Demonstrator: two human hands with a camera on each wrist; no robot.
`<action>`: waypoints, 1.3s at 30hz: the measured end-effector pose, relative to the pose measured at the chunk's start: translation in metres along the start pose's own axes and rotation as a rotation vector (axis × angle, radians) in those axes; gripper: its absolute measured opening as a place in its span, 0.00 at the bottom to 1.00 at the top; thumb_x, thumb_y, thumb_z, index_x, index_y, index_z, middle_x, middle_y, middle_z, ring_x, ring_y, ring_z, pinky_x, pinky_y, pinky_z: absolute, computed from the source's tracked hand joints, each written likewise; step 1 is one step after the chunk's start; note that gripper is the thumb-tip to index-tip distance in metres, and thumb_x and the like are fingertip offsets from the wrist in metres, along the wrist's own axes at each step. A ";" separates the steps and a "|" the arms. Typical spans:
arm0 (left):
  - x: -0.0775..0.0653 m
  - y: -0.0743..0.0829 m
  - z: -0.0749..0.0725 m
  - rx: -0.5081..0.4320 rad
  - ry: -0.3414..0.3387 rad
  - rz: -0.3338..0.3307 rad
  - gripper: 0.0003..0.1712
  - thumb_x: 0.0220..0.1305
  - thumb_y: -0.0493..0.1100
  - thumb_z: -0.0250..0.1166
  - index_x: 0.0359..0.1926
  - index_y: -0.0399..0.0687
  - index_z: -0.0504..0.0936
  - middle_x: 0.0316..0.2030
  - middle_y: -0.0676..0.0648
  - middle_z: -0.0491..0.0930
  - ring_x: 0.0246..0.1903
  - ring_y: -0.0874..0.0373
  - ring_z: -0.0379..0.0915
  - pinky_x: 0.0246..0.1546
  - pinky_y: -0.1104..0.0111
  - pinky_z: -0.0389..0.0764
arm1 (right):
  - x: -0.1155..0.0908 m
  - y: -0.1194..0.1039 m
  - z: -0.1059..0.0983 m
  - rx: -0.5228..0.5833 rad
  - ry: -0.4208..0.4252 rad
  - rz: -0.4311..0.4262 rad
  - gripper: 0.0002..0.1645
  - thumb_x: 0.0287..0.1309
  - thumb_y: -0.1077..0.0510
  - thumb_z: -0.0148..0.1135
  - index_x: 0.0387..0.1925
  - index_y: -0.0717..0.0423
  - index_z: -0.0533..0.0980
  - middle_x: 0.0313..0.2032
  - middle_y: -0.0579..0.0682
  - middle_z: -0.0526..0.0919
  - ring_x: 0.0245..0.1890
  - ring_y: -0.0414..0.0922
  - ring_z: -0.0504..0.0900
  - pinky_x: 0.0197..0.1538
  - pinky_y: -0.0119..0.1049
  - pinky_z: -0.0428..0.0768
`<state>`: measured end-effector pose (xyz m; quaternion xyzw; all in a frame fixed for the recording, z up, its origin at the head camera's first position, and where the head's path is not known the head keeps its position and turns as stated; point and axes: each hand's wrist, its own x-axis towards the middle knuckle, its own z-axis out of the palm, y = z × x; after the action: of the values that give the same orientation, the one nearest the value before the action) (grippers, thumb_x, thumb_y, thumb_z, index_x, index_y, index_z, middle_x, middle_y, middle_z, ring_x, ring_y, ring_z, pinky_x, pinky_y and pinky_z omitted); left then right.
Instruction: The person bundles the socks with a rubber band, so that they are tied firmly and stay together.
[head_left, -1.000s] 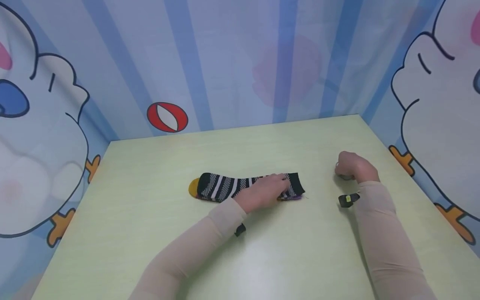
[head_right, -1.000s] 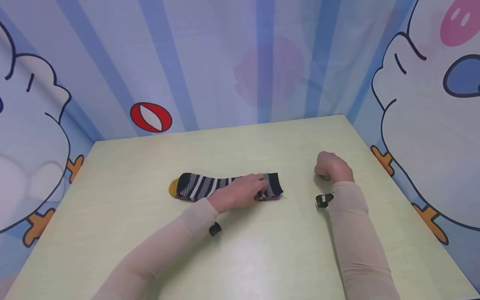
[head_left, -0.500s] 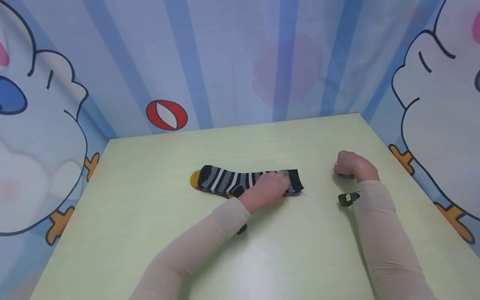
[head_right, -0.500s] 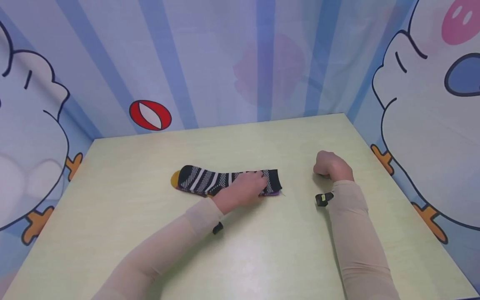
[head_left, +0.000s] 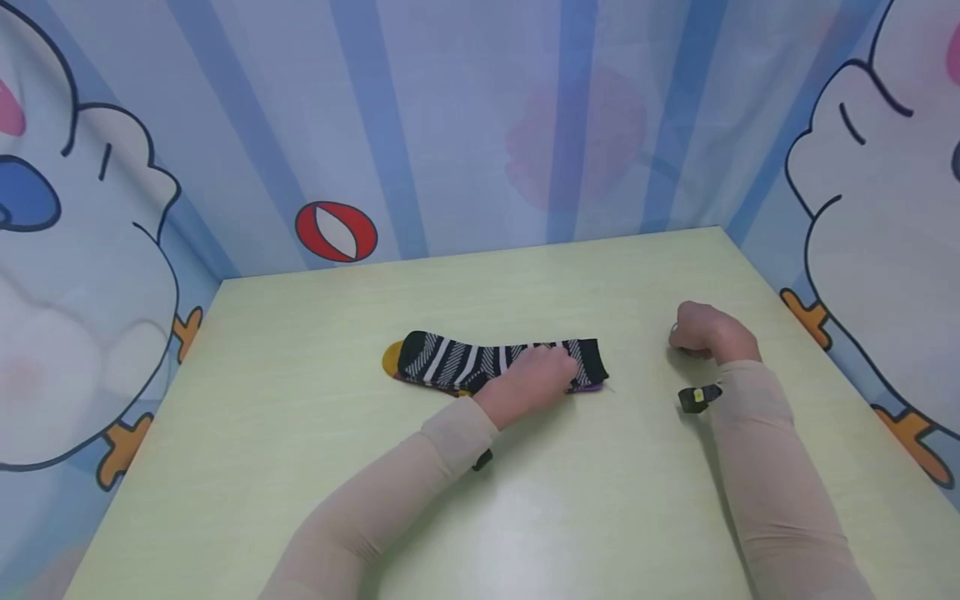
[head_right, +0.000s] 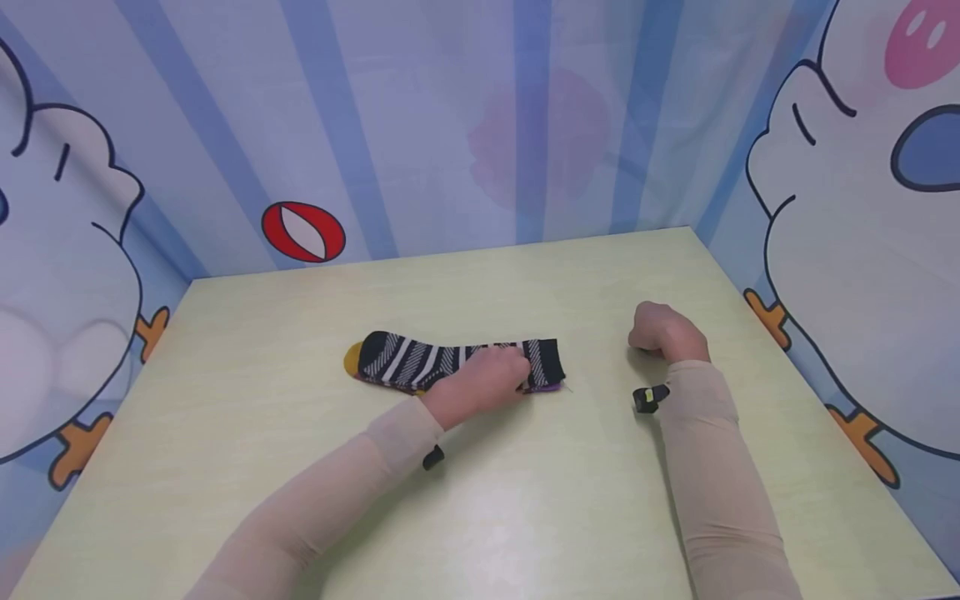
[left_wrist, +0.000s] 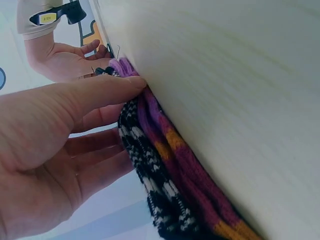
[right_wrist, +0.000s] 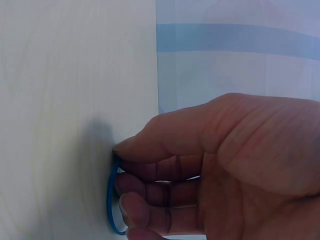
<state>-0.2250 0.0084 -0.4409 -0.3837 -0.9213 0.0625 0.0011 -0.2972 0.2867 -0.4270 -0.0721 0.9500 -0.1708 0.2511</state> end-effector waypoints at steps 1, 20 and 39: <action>0.000 0.000 0.000 -0.002 -0.002 -0.002 0.04 0.66 0.38 0.65 0.40 0.47 0.86 0.36 0.49 0.82 0.33 0.59 0.77 0.34 0.69 0.81 | 0.000 0.000 0.000 0.002 0.000 0.001 0.15 0.60 0.66 0.44 0.19 0.59 0.70 0.13 0.46 0.65 0.14 0.41 0.63 0.25 0.36 0.67; -0.007 -0.014 0.015 -0.363 0.069 -0.073 0.18 0.55 0.34 0.68 0.15 0.49 0.71 0.28 0.51 0.70 0.24 0.62 0.60 0.30 0.72 0.68 | 0.005 0.003 -0.002 0.017 -0.016 -0.017 0.19 0.58 0.66 0.46 0.13 0.52 0.66 0.12 0.44 0.64 0.13 0.40 0.63 0.24 0.35 0.67; -0.016 -0.036 0.022 -0.778 0.093 -0.190 0.07 0.60 0.40 0.70 0.27 0.48 0.83 0.37 0.52 0.77 0.35 0.60 0.72 0.38 0.73 0.74 | 0.010 0.003 -0.002 0.738 0.192 -0.209 0.26 0.75 0.51 0.51 0.58 0.71 0.72 0.52 0.58 0.83 0.52 0.48 0.82 0.58 0.40 0.77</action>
<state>-0.2403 -0.0307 -0.4582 -0.2708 -0.9066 -0.3088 -0.0966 -0.3065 0.2876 -0.4310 -0.0569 0.8315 -0.5315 0.1513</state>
